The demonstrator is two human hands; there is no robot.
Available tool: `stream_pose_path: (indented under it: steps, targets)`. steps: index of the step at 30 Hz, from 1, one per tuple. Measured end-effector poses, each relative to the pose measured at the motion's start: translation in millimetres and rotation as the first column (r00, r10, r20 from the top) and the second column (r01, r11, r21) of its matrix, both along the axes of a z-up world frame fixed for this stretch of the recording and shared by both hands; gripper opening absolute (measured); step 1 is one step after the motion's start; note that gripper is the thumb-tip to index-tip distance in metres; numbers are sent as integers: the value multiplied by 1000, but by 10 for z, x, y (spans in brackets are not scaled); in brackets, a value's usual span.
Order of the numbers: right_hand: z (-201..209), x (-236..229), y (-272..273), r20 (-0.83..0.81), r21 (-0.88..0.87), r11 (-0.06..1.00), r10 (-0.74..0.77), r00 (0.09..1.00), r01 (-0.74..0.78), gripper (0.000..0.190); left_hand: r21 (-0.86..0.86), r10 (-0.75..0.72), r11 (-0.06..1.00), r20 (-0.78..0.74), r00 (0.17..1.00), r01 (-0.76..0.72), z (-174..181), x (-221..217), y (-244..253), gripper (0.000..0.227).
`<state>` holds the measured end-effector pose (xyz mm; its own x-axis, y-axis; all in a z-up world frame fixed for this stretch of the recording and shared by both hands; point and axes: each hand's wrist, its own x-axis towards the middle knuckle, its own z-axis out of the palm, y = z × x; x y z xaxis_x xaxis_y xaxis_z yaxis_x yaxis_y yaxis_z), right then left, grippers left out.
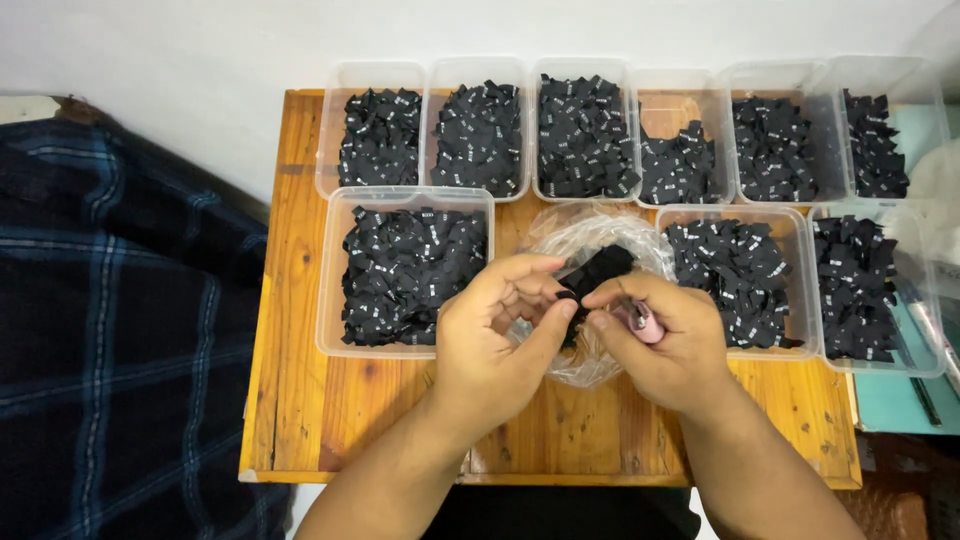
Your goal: Trimming and sorting small black fabric labels into plastic containers using thread snips.
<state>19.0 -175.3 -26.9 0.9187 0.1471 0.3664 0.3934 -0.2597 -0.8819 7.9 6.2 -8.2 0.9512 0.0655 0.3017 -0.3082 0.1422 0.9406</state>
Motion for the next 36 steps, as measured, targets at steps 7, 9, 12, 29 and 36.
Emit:
stream_pose_path:
  steps: [7, 9, 12, 29, 36]
  targets:
    - [-65, 12, -39, -18, -4, 1000, -7, 1000, 7, 12, 10, 7, 1000, 18, 1000, -7, 22, 10, 21, 30]
    - [-101, 19, -69, -18, 1, 999, -38, 999, 38, 14, -10, -14, 1000, 12, 1000, 15, 29, 4, 23, 30]
    - [-52, 29, -55, -84, 39, 999, -18, 996, 22, 13, -13, -51, 999, 2, 999, 51, 39, -2, 13, 31]
    - [-51, 6, -83, -202, -89, 996, 11, 979, -29, 6, 321, -86, 945, 54, 995, 64, 142, -34, 66, 36]
    - [-133, 17, -57, -249, 41, 999, 34, 968, -24, 6, 257, -86, 964, 33, 996, 75, 167, 2, 72, 14]
